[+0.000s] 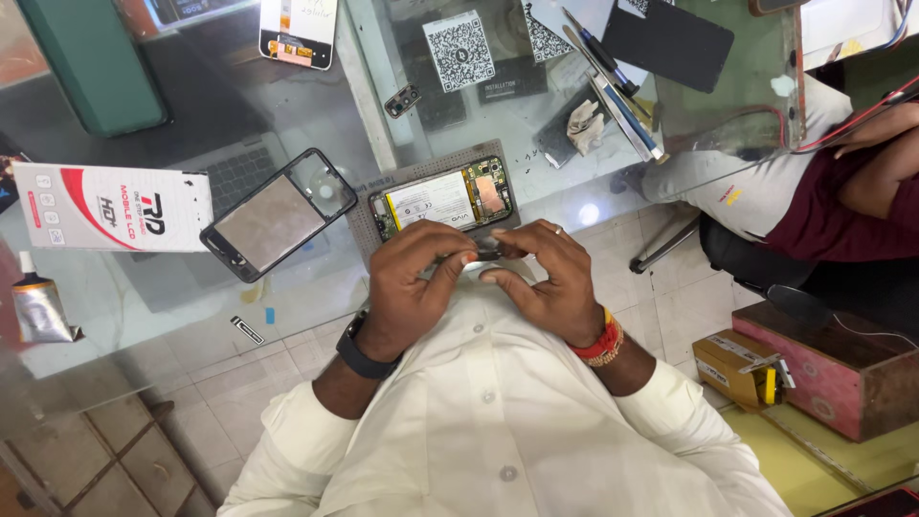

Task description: The person disassembles a smartphone, removes the back cover and internal components, then reassembles the device using a screwdriver. The person handles the phone, back cover, and internal parts while working at a glass counter.

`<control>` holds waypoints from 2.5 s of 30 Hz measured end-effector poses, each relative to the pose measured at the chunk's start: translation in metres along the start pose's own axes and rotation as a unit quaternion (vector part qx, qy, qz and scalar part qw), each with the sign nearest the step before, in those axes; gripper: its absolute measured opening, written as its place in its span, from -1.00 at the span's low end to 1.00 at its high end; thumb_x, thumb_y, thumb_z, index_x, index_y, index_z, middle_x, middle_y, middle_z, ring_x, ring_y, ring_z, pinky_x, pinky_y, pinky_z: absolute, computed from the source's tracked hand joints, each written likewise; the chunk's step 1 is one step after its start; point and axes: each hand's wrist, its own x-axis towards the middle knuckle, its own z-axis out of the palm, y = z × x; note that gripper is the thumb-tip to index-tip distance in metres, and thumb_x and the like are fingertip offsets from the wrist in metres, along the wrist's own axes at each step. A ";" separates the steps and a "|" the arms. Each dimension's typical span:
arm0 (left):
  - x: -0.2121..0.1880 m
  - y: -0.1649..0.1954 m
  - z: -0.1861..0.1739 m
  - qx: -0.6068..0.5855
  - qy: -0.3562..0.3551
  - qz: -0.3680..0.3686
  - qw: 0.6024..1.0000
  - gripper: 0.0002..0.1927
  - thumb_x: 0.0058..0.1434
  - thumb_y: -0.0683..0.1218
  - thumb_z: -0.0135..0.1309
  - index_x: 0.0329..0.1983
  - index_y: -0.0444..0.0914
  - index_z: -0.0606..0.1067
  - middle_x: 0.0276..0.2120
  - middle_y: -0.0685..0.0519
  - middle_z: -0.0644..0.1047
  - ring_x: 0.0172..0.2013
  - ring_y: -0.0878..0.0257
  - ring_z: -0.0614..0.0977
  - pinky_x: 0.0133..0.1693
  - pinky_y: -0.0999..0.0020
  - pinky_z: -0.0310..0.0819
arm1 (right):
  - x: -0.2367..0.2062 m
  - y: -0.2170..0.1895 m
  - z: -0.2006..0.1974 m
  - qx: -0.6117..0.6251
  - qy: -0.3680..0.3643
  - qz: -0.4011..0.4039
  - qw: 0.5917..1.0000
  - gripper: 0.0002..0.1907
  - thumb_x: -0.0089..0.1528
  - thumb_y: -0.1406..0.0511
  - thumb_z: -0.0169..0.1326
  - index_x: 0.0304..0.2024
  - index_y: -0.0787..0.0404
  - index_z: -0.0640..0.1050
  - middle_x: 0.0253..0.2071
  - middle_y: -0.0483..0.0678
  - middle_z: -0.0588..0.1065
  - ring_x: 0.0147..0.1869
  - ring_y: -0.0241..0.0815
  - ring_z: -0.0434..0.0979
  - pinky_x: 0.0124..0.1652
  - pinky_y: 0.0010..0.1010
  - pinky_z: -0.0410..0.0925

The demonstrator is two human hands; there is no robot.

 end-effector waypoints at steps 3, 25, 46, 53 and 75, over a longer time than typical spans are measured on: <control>-0.005 -0.015 0.008 -0.047 0.038 -0.097 0.993 -0.96 0.29 -0.26 0.24 -0.24 -0.36 0.61 -0.31 0.00 0.66 -0.33 0.33 0.65 -0.26 0.46 0.53 | -0.007 0.006 0.002 0.029 0.010 0.027 0.999 -0.51 0.17 0.37 0.40 0.11 0.31 0.53 -0.09 0.03 0.60 -0.10 -0.18 0.65 -0.08 -0.40 0.50; 0.023 -0.007 -0.012 0.407 -0.102 0.170 0.892 -0.76 0.26 -0.17 0.16 -0.02 -0.31 0.61 0.02 -0.01 0.60 0.08 0.07 0.53 0.09 0.11 0.42 | -0.011 0.047 -0.022 0.258 0.169 0.253 0.917 -0.72 0.33 0.55 0.12 0.10 0.42 0.52 -0.11 0.01 0.58 -0.15 -0.28 0.60 -0.16 -0.42 0.55; 0.042 -0.008 0.030 0.498 -0.134 0.111 0.850 -0.19 0.09 0.28 0.16 0.31 -0.28 0.48 -0.20 0.00 0.41 -0.05 0.06 0.40 0.08 0.06 0.33 | -0.028 0.067 -0.056 0.281 0.289 0.179 0.898 -0.81 0.37 0.52 0.18 0.04 0.39 0.59 -0.10 -0.10 0.55 -0.15 -0.43 0.45 -0.12 -0.62 0.33; 0.042 -0.008 0.038 0.535 -0.129 0.134 0.824 -0.23 0.18 0.28 0.13 0.32 -0.29 0.46 -0.04 -0.03 0.46 0.00 0.04 0.42 0.11 0.12 0.33 | -0.024 0.058 -0.055 0.231 0.261 0.200 0.916 -0.83 0.34 0.52 0.18 -0.01 0.39 0.60 -0.10 -0.10 0.54 -0.11 -0.42 0.47 -0.09 -0.62 0.34; 0.037 0.005 0.044 0.494 -0.135 0.110 0.852 -0.27 0.16 0.15 0.19 0.33 -0.34 0.46 -0.06 -0.04 0.51 -0.04 0.07 0.48 0.00 0.16 0.35 | -0.037 0.048 -0.073 0.191 0.198 0.160 0.948 -0.54 0.14 0.53 0.35 0.09 0.37 0.57 -0.02 -0.11 0.52 -0.09 -0.43 0.46 -0.07 -0.62 0.38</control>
